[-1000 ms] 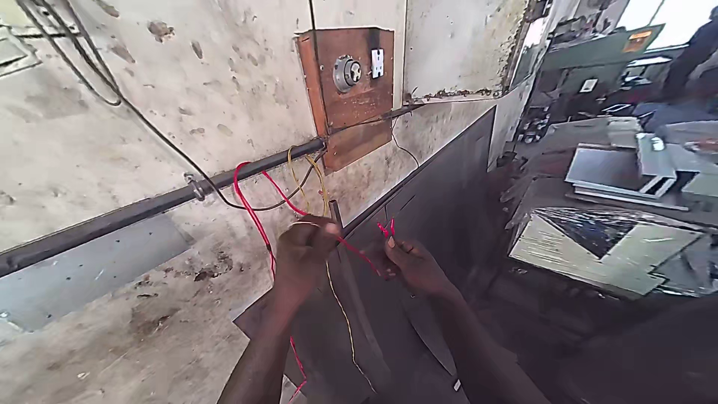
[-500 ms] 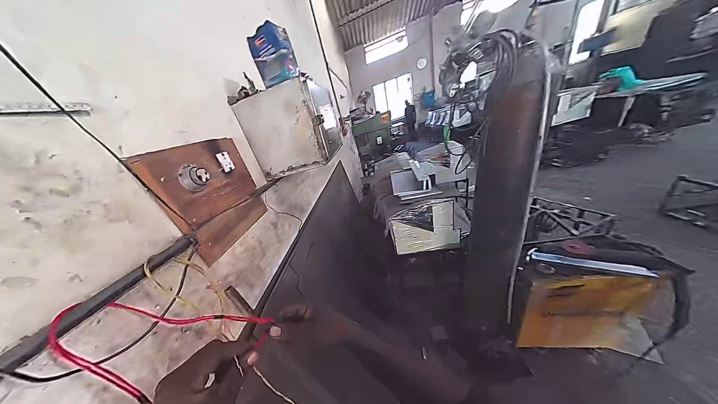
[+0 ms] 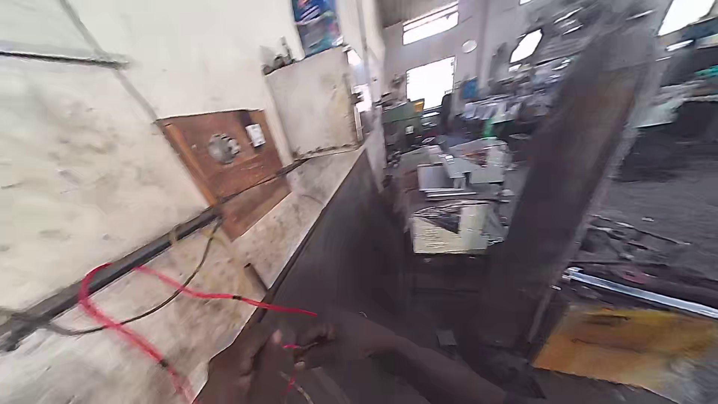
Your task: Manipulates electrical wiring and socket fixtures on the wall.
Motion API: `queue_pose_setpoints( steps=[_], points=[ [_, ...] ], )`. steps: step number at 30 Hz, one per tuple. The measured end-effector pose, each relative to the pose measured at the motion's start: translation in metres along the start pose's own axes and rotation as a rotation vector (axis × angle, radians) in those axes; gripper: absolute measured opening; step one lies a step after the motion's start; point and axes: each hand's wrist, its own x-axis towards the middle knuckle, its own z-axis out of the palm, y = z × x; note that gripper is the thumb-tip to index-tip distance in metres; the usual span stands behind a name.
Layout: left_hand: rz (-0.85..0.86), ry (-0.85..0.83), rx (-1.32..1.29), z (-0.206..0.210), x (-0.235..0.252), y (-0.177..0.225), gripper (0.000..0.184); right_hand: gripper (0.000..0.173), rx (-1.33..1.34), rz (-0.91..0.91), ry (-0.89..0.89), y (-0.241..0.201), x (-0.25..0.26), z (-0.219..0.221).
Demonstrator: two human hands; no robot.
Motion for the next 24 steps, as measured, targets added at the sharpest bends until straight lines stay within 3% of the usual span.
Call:
queue_pose_setpoints(
  steps=[2, 3, 6, 9, 11, 13, 15, 18, 21, 24],
  points=[
    [0.016, 0.183, 0.082, 0.015, 0.008, -0.002, 0.038, 0.019, 0.058, -0.001, 0.051, 0.009, 0.007, 0.0],
    [0.006, 0.21, 0.002, 0.02, 0.014, -0.007, 0.032, 0.019, 0.08, 0.019, 0.12, 0.012, 0.01, -0.005],
    [-0.104, 0.09, -0.256, 0.02, 0.028, -0.018, 0.024, 0.019, 0.1, 0.011, 0.316, 0.019, 0.026, -0.036],
    [-0.158, 0.1, -0.177, 0.025, 0.04, -0.021, 0.019, 0.019, 0.087, -0.084, 0.274, 0.031, 0.047, -0.067],
    [-0.127, 0.163, 0.081, 0.028, 0.048, -0.017, 0.025, 0.019, 0.099, -0.139, 0.232, 0.042, 0.057, -0.079],
    [-0.029, 0.297, 0.586, 0.036, 0.056, -0.016, 0.04, 0.023, 0.016, -0.188, 0.248, 0.051, 0.065, -0.085],
    [0.063, 0.421, 0.867, 0.044, 0.065, -0.018, 0.046, 0.023, -0.09, -0.239, 0.281, 0.054, 0.072, -0.09],
    [0.038, 0.487, 0.721, 0.047, 0.076, -0.016, 0.036, 0.022, -0.097, -0.267, 0.366, 0.053, 0.084, -0.115],
    [-0.028, 0.517, 0.422, 0.039, 0.072, -0.007, 0.053, 0.017, -0.147, -0.205, 0.674, 0.055, 0.116, -0.172],
    [-0.124, 0.519, 0.568, 0.039, 0.043, -0.002, 0.037, 0.023, -0.137, -0.218, 0.859, 0.067, 0.172, -0.235]
  ],
)
